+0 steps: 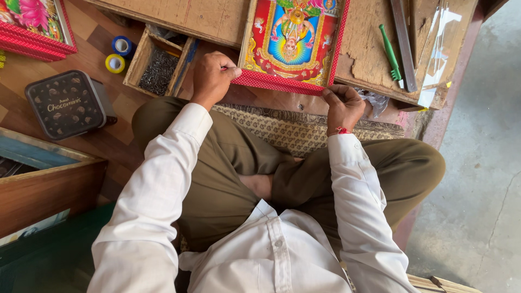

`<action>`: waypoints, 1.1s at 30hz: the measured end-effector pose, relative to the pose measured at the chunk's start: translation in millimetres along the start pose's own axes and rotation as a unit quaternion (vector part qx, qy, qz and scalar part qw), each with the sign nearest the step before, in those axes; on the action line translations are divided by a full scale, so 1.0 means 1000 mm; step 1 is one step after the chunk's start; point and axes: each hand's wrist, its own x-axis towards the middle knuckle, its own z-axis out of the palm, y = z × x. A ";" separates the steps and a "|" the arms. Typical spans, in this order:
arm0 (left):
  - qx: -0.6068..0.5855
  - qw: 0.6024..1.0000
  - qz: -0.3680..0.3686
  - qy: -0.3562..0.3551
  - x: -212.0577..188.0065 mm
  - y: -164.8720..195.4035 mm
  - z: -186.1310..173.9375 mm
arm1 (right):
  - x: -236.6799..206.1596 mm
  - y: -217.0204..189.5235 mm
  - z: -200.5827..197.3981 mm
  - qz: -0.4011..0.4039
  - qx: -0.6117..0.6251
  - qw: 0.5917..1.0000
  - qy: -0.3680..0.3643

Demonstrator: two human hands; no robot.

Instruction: The person applies red decorative tape to the edges of a framed picture, then uses a hammer to secure the frame. They repeat this process on a second framed picture, applying tape and securing it with a hammer.

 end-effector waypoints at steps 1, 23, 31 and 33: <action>-0.001 1.000 0.002 -0.001 0.000 0.000 0.000 | 0.000 0.001 0.000 0.004 0.005 1.000 -0.002; -0.141 0.983 -0.101 -0.056 0.006 -0.003 0.000 | 0.008 0.019 0.017 0.094 0.156 0.976 0.123; -0.217 0.965 -0.133 -0.059 0.004 -0.005 0.002 | -0.016 0.023 0.057 -0.113 -0.098 0.961 0.234; -0.231 0.959 -0.148 -0.064 0.003 -0.005 0.002 | -0.017 0.018 0.060 -0.127 -0.135 0.952 0.244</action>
